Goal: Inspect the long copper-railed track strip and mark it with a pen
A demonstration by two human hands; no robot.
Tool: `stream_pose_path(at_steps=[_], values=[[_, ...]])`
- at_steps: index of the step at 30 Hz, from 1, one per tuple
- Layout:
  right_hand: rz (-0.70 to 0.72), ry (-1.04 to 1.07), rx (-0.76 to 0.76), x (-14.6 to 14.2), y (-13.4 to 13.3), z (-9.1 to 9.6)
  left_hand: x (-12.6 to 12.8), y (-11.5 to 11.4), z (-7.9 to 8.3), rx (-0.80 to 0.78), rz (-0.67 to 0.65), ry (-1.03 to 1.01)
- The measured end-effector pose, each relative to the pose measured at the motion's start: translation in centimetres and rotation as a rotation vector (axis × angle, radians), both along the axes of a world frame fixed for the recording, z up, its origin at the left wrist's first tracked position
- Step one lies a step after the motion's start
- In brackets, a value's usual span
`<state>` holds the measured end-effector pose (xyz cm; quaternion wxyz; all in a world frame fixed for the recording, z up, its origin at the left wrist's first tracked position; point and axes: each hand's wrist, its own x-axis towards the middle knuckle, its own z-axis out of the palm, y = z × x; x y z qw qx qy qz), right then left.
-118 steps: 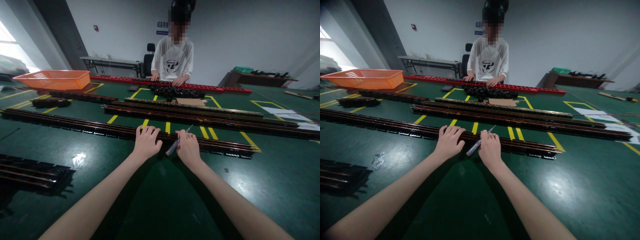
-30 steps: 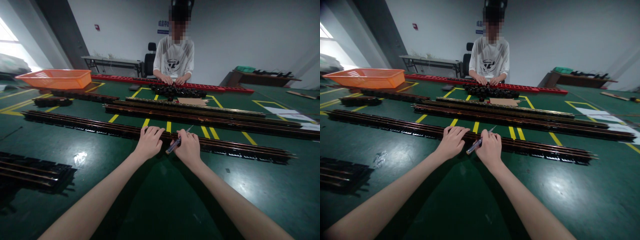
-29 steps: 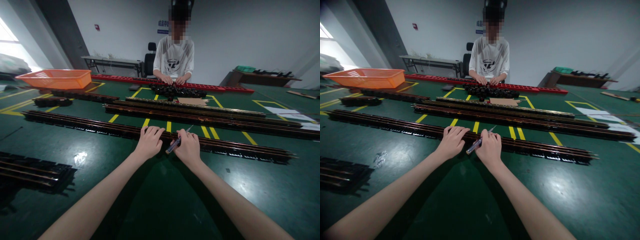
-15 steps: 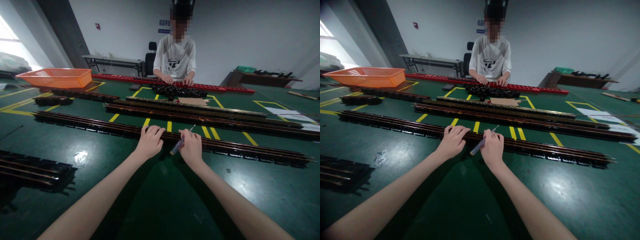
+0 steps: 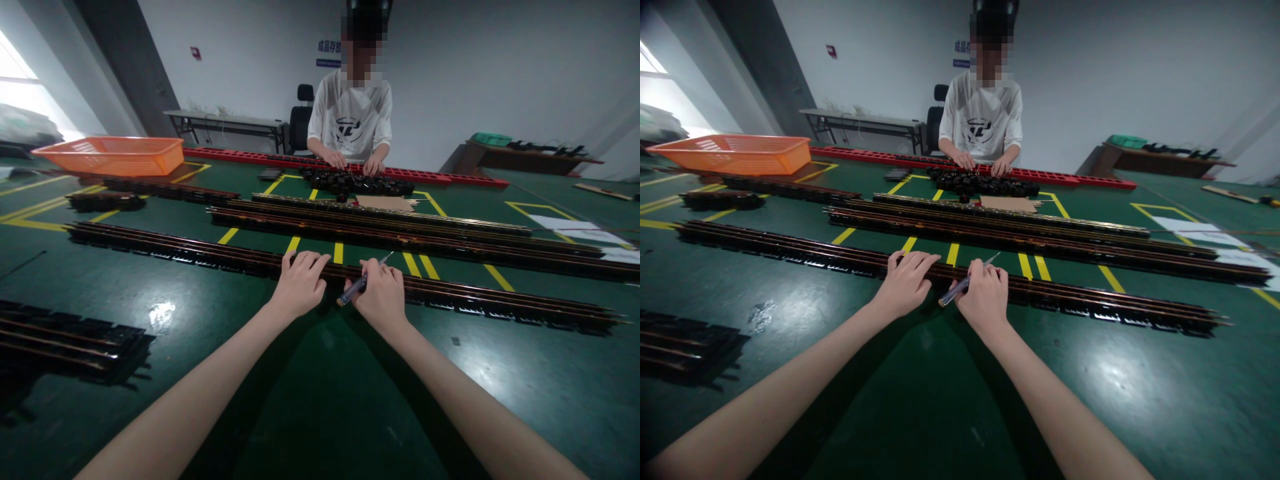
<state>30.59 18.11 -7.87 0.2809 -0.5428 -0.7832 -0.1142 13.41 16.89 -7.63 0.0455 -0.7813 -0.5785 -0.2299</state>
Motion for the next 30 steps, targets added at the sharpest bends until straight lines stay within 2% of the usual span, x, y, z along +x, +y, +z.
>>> stream_pose_path(at_steps=[9,13,25,30], values=[[-0.011,-0.057,0.005,-0.6,-0.2,0.4,0.1,0.0,0.0,0.018,0.034,0.009],[0.018,-0.010,0.034,-0.4,-0.3,0.3,0.0,0.0,0.0,0.002,0.022,-0.002],[0.048,0.087,-0.030,0.4,0.1,0.1,-0.1,0.1,-0.2,0.012,0.011,0.000],[0.037,-0.005,-0.025,0.3,-0.2,0.2,0.0,0.1,-0.2,0.017,0.014,0.005]])
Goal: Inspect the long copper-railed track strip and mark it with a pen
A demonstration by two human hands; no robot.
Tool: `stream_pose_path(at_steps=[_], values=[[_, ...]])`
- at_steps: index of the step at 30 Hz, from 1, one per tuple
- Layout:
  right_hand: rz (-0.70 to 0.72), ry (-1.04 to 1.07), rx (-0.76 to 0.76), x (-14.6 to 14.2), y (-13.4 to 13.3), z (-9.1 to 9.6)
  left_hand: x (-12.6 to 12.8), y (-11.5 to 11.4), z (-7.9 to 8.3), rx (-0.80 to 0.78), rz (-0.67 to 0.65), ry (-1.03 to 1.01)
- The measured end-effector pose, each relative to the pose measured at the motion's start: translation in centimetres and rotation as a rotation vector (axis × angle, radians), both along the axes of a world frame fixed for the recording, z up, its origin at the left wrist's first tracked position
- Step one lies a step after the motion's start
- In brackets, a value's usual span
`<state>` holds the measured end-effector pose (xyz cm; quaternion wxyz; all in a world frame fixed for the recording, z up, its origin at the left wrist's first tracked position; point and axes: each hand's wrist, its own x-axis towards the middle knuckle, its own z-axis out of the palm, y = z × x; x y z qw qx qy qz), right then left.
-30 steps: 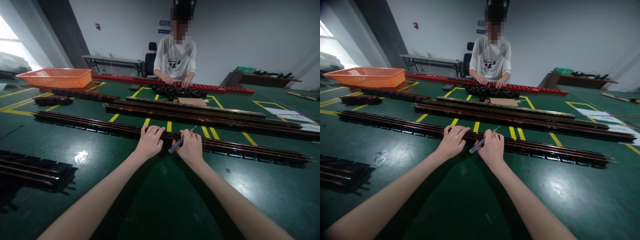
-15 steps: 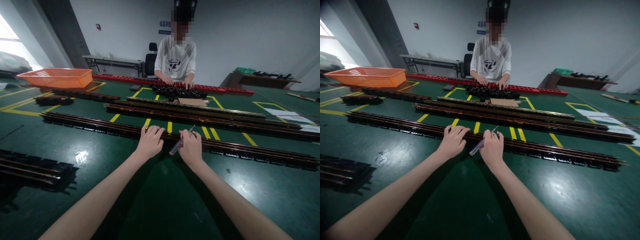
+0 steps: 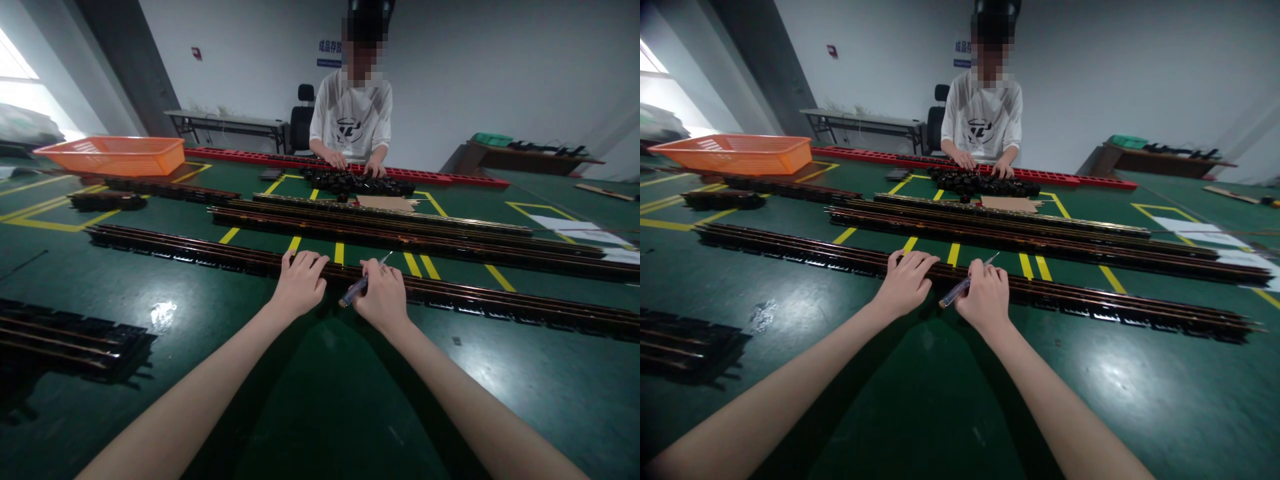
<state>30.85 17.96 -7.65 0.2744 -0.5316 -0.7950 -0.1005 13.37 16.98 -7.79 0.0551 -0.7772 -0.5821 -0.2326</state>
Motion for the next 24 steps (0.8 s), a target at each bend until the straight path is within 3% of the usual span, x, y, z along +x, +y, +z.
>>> stream_pose_path(at_steps=[14,24], values=[[-0.077,-0.145,0.046,-0.52,0.01,-0.01,0.07,0.04,0.35,-0.024,0.005,0.001],[-0.099,-0.099,0.021,-1.01,-0.33,0.12,0.04,-0.04,0.38,-0.028,-0.008,-0.006]])
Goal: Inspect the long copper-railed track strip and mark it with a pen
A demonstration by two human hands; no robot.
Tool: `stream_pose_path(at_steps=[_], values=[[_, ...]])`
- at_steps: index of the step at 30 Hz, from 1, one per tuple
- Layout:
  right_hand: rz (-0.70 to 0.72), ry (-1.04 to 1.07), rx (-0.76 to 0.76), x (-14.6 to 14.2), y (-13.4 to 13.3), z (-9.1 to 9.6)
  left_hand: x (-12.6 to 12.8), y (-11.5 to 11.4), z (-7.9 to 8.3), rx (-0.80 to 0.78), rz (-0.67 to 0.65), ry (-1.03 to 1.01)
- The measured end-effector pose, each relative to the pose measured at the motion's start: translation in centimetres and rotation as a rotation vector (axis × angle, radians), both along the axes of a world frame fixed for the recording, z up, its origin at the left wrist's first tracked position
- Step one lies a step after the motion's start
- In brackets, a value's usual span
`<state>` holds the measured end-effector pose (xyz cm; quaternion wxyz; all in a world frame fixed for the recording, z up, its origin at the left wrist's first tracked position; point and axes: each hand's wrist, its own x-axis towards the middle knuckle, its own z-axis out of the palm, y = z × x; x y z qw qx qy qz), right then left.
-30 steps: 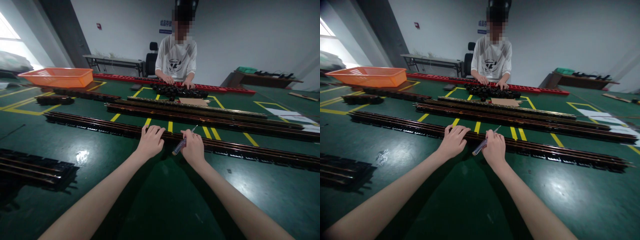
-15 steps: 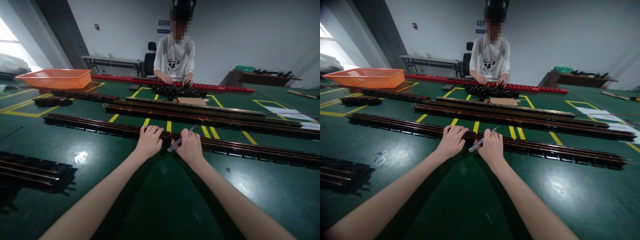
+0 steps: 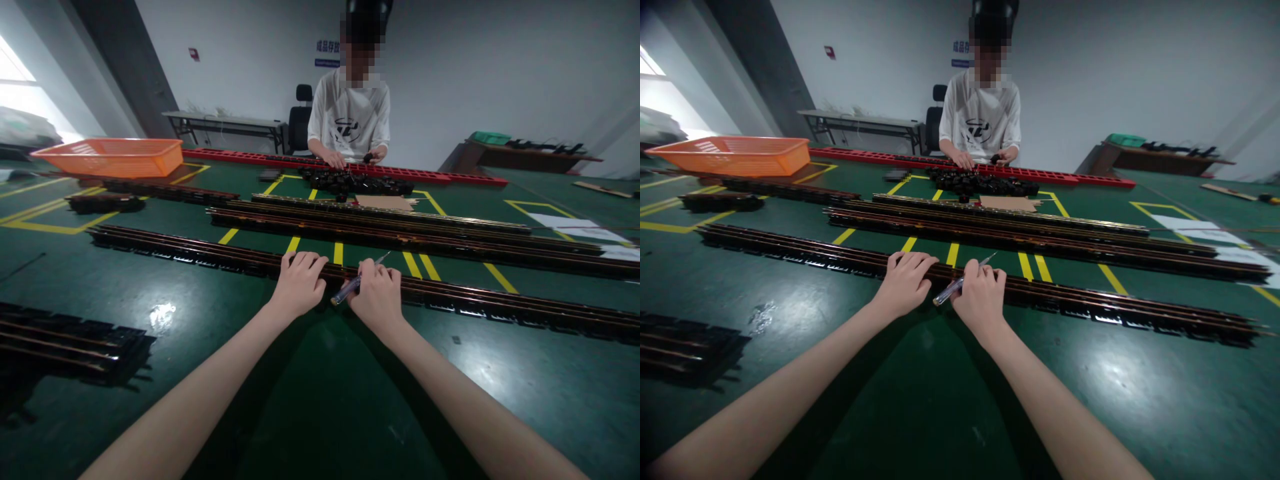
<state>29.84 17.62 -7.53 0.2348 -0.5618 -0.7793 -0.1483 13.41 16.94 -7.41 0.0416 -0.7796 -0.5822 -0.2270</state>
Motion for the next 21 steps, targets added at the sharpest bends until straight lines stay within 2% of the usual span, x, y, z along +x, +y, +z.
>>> stream_pose_path(at_steps=[8,13,21], values=[[0.055,-0.019,0.021,-0.2,-0.1,-0.1,-0.1,0.0,-0.2,0.015,0.000,0.005],[0.047,0.068,0.005,0.6,0.3,-0.5,-0.2,0.2,-0.5,0.036,0.002,0.010],[0.141,0.121,0.020,0.9,0.1,-0.4,-0.2,0.3,-0.6,0.044,-0.001,0.013]])
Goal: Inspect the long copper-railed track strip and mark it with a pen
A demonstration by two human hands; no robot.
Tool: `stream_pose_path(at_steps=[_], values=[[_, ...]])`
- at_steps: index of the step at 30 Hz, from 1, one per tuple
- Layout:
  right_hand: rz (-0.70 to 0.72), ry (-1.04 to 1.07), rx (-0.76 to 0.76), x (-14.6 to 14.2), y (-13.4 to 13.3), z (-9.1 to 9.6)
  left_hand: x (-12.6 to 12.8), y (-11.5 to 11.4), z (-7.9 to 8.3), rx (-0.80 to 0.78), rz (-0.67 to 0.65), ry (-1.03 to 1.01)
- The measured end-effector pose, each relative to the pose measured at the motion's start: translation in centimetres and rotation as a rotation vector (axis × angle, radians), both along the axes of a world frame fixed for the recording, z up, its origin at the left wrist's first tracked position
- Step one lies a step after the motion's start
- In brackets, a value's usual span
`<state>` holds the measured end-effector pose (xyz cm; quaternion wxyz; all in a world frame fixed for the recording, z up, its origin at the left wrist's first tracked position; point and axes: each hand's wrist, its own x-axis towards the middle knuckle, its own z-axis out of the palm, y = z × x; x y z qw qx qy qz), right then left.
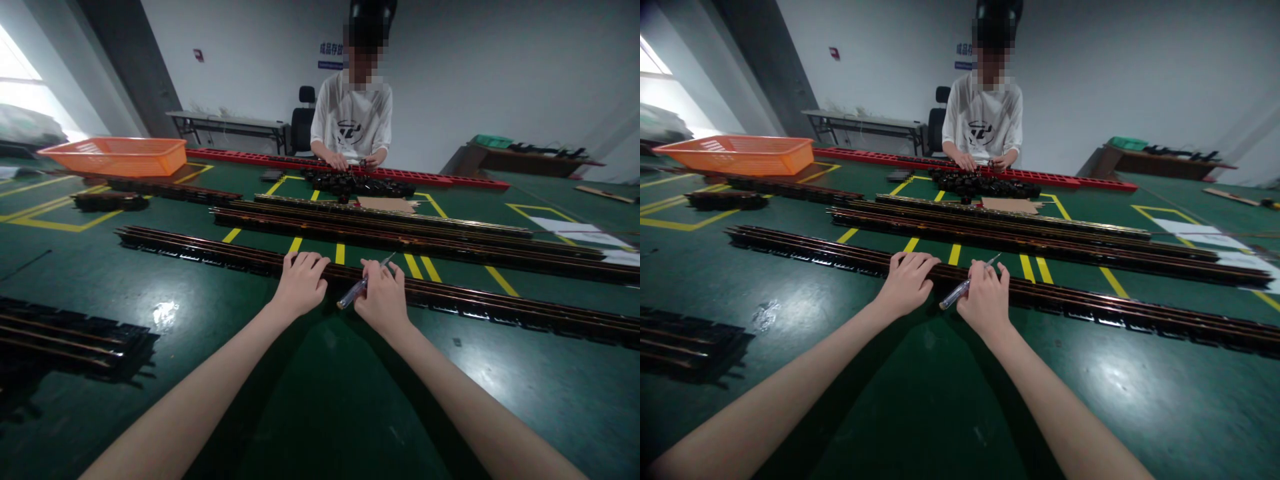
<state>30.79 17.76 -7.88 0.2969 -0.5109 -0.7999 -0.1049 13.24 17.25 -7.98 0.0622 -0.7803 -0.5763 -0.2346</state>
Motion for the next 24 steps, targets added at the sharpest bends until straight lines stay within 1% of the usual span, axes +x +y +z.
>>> stream_pose_path(at_steps=[3,9,15,21,24], values=[[0.021,-0.048,-0.002,0.0,0.0,-0.1,0.0,0.0,0.1,-0.004,-0.003,0.004],[-0.035,-0.058,-0.017,-0.6,0.1,-0.2,0.1,-0.1,0.3,-0.019,0.005,0.008],[-0.047,-0.062,-0.020,-1.6,-0.2,0.2,0.2,-0.1,0.2,-0.022,0.008,0.007],[-0.081,0.002,-0.050,-1.0,0.0,-0.1,0.1,-0.1,0.1,-0.004,0.012,0.016],[-0.070,0.024,-0.038,-0.7,0.1,-0.2,0.1,-0.1,0.2,-0.013,0.014,0.018]])
